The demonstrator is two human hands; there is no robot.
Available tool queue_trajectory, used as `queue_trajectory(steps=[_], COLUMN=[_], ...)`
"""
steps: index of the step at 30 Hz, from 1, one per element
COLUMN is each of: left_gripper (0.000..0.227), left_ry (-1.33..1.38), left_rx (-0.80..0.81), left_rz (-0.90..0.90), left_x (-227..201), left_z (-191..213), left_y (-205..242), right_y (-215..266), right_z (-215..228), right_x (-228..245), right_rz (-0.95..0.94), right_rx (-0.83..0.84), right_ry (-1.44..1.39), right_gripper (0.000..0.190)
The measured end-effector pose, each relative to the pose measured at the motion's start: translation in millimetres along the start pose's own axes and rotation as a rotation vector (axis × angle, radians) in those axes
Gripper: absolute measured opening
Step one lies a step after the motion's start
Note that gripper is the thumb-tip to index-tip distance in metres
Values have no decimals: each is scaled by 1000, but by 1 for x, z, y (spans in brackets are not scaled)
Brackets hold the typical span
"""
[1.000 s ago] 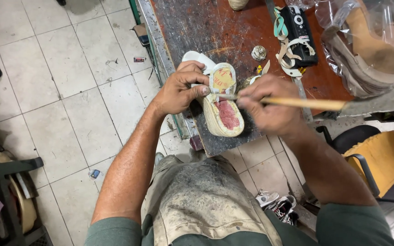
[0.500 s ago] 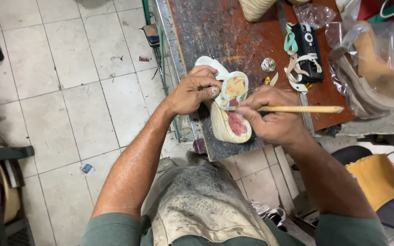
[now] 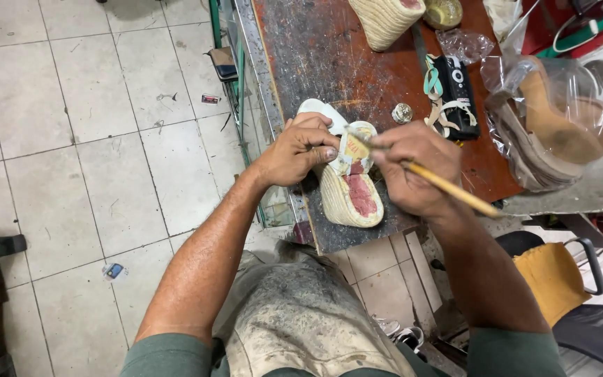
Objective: The person applies yellow glue to the sole and inner lining of a white slip-on shoe using a brush. They repeatedly dip the brush into a small container of glue and spread it evenly across the shoe's interior surfaces.
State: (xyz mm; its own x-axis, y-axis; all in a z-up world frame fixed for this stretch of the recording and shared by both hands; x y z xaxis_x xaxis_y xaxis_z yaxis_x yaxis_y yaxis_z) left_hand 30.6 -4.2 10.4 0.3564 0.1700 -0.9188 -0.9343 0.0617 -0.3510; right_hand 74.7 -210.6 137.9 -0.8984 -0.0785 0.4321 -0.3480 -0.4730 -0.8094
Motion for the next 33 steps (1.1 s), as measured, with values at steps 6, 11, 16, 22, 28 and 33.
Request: queue_trajectory(steps=[6,11,16,22,28,33], left_gripper=[16,16,16,16,14,22], left_ry=[-14,-3,7,10,18,25], left_rx=[-13,-3,7,16,1,50], left_rz=[-29,-88,-96,-114,-107,-80], left_x=[7,7,0,2,-5,-14], left_z=[-2,-1,3,4,5,5], left_y=[0,0,-1,-1,0,0], right_y=[-10,2,14,19,15,5], right_z=[33,43,46,28,49,95], right_x=[4,-5,-15,-9,-18,-12], right_rz=[-164,-188,-224,-219,-146,-125], right_rx=[102,83,114,155,57,-74], right_ry=[-167,-243,-317,-439,-188,11], right_gripper=[30,31,30,28,30,22])
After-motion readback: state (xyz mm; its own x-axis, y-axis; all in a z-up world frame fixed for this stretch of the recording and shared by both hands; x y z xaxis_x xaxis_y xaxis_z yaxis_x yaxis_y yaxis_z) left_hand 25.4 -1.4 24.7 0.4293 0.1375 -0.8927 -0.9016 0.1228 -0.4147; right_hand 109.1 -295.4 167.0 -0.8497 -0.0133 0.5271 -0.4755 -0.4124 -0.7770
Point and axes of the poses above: each hand's wrist, its own y-axis away from the middle knuckle, its own z-axis out of the back of the hand, x = y × z, the point moved 3 cm from there along -y, towards the middle knuckle, and after that the axes turned 2 degrees about -x, right-handed, at the moved point
